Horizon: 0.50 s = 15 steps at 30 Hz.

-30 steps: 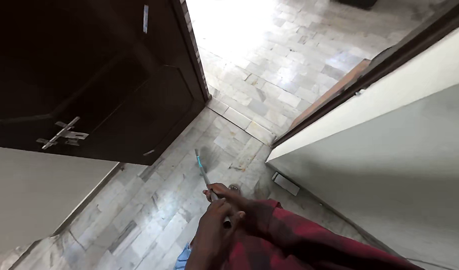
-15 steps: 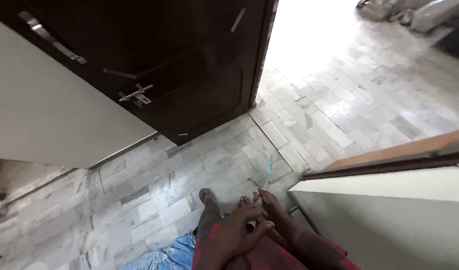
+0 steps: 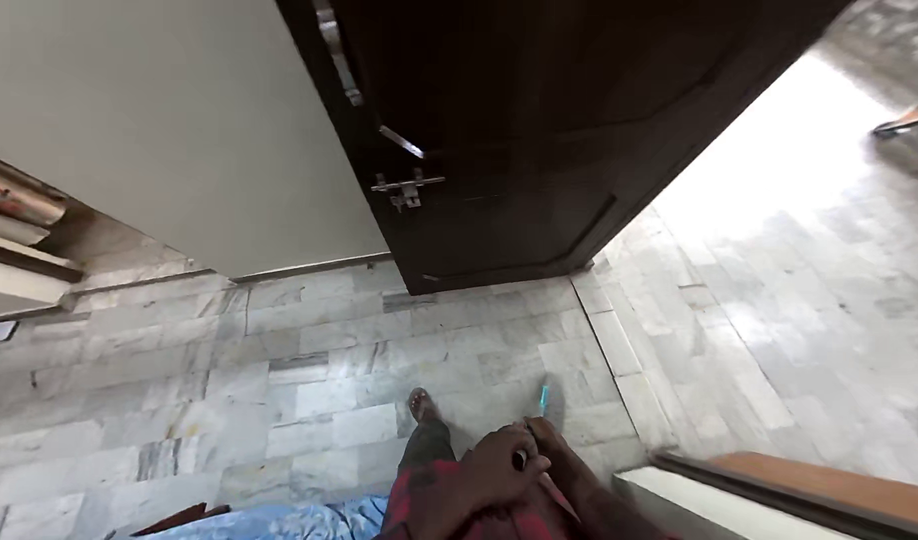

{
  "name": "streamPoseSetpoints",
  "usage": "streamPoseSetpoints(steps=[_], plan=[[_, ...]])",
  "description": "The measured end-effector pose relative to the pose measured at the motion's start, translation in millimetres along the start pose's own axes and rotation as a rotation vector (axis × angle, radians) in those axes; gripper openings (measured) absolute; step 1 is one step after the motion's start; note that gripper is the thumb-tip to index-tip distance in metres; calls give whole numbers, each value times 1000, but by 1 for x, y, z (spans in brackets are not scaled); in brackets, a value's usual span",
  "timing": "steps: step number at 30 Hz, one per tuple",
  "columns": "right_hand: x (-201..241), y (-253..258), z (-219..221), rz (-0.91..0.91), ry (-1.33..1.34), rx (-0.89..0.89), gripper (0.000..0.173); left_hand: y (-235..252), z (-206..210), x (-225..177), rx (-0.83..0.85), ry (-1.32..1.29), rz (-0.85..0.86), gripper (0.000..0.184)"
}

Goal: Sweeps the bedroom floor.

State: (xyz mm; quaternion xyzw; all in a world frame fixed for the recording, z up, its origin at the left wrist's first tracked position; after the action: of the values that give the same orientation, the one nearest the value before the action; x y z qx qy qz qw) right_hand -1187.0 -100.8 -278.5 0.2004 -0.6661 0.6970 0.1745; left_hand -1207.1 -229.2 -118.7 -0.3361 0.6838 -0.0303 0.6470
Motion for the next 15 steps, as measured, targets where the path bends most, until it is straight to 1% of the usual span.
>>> streamPoseSetpoints(steps=[1, 3, 4, 7, 10, 12, 14, 15], plan=[[19, 10, 20, 4, -112, 6, 27, -10, -21, 4, -11, 13, -23, 42], [52, 27, 63, -48, -360, 60, 30, -31, -59, 15, -40, 39, -51, 42], [67, 36, 83, -77, -348, 75, 29, -41, -78, 22, -64, 45, -45, 42], [124, 42, 149, -34, -59, 120, 21, -74, -134, 35, -136, 101, -87, 42], [156, 65, 203, -25, 181, 197, 19, -97, -174, 44, -177, 137, -152, 40], [165, 85, 226, -44, 277, 235, 20, -105, -192, 48, -203, 161, -172, 39], [171, 92, 241, -45, 293, 292, 21, -109, -198, 50, -199, 191, -207, 40], [175, 93, 247, -39, 314, 297, 19, -111, -198, 49, -195, 198, -210, 40]])
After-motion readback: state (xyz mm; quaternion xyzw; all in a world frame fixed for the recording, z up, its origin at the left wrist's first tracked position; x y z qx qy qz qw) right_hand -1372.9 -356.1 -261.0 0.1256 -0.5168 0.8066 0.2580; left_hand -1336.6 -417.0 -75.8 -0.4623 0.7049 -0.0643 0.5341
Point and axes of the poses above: each hand's wrist, its own y-axis towards the middle knuckle, its own z-axis out of the palm, x = y × z, the point moved 8 cm from there along y, towards the middle knuckle, and after that the axes turned 10 degrees about x, right-handed, at the moved point
